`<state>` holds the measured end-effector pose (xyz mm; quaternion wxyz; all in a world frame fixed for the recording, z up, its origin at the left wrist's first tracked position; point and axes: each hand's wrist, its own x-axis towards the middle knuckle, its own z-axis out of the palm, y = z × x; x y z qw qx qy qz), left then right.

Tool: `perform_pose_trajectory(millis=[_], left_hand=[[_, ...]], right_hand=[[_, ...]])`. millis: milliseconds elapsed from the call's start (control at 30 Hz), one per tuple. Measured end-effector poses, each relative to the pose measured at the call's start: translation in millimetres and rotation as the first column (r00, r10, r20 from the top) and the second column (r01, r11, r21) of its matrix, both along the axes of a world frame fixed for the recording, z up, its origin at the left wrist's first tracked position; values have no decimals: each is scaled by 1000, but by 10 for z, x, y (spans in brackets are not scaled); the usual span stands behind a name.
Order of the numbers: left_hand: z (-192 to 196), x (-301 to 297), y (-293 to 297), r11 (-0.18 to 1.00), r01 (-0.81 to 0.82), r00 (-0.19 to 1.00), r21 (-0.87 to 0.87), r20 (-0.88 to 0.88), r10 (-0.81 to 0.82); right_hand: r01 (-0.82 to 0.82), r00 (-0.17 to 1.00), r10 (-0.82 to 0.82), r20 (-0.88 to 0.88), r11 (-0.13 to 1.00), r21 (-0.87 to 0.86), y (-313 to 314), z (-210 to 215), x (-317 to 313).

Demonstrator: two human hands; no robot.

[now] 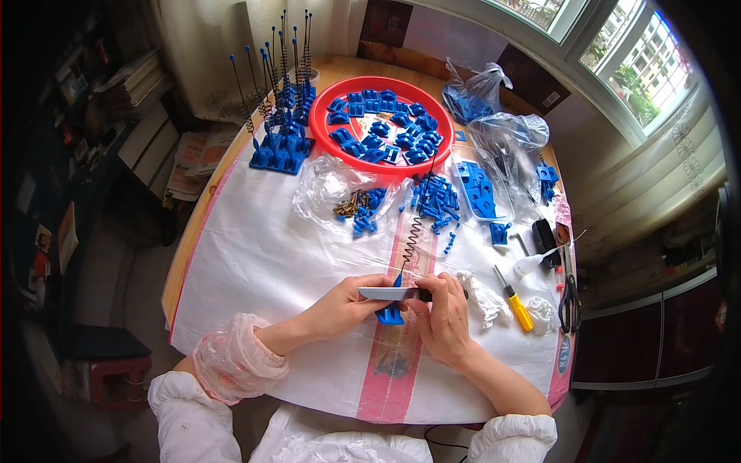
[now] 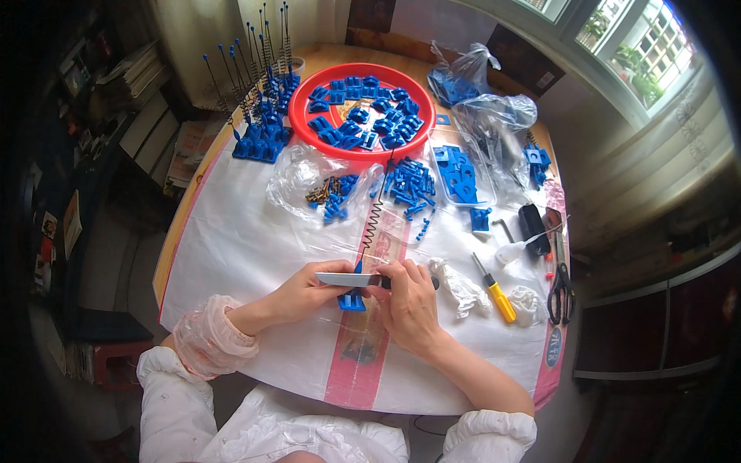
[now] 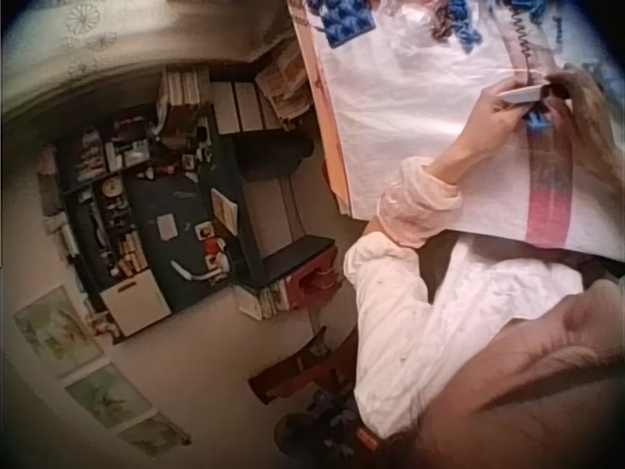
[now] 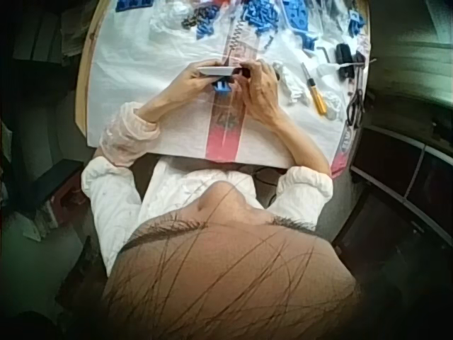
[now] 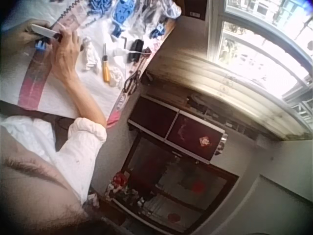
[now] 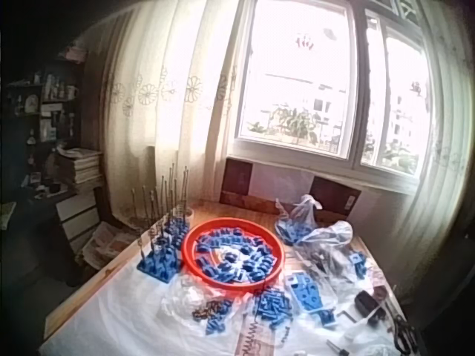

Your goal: The recorder is assembling blue plastic components by inserting metal springs and rods into molded plastic parts.

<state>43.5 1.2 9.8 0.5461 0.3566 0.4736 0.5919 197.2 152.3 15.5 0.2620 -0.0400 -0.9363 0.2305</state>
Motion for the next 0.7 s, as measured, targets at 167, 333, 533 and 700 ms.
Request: perform_pose_trajectory(millis=[167,333,533,700], left_hand=[[-30,3,5,1000,2,1000,25,25,-2],[-54,-2,1,1000,-14,999,14,-34,14],[-80,-3,-4,1000,-3,1000,22,-12,3],[-59,-3,0,1000,14,999,24,41,-15]], right_hand=[[6,1000,-6,6,1000,-17,9,3,10],[-25,1000,25,0,1000,-12,-17,30,1],[-25,1000,25,-2,1000,-9,-3,7,-2],[-4,1000,4,4,1000,-14,11,-9,6]])
